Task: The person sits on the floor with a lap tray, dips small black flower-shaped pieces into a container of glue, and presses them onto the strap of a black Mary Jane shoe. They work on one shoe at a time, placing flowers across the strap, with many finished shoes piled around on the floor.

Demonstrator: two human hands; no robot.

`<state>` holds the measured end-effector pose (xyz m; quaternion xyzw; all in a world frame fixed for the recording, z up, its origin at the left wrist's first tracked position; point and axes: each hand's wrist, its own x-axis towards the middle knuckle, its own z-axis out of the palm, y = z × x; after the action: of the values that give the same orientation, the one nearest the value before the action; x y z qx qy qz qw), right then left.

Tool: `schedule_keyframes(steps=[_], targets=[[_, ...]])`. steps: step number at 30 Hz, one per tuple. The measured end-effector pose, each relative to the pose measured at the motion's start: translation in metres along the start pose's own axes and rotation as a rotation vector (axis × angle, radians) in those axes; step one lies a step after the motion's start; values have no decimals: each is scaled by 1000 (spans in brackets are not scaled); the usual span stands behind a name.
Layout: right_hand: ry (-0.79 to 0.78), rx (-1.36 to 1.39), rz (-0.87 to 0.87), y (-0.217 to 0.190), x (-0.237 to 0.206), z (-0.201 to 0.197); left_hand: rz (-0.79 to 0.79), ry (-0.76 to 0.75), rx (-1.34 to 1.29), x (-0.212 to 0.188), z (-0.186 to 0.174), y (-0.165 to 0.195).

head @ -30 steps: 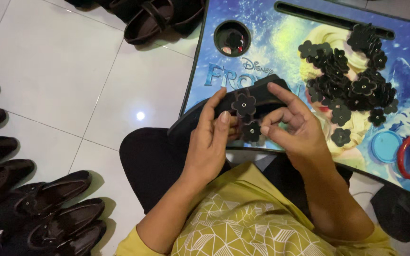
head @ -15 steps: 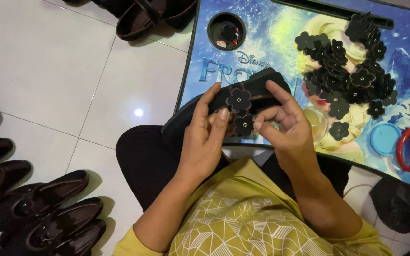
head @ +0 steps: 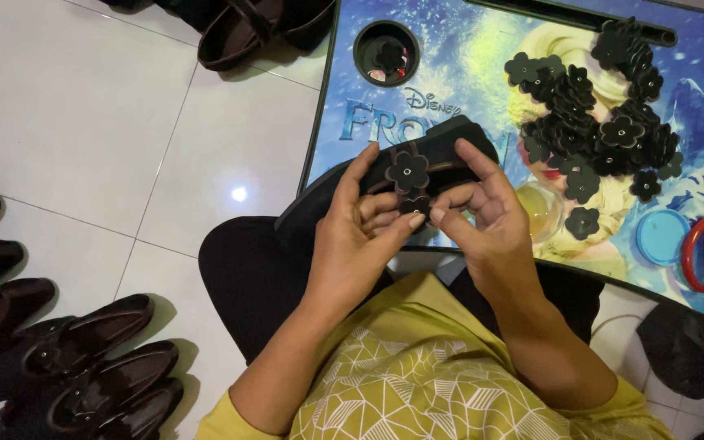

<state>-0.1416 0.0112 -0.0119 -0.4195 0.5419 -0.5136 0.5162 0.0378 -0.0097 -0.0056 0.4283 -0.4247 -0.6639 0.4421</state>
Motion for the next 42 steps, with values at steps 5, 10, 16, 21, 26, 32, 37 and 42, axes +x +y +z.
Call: schedule_keyframes(steps=[5,10,16,21,26,32,37,42], targets=[[-12,2,-19,1,0,0,11,14,62,0,0,-2],[-15,-9,-18,3,1,0,20,19,77,1,1,0],[-22,19,-34,7,2,2,10,28,141,5,-2,-1],[-17,-101,-162,6,6,2,60,41,142,20,-12,1],[13,-365,-409,-1,10,-3,58,57,144,32,-18,3],[165,-649,-652,-6,11,-21,78,23,101,19,-10,-3],[164,-717,-686,-4,10,-25,65,14,72,17,-9,-9],[108,-754,-721,-2,10,-18,78,5,22,23,-11,-10]])
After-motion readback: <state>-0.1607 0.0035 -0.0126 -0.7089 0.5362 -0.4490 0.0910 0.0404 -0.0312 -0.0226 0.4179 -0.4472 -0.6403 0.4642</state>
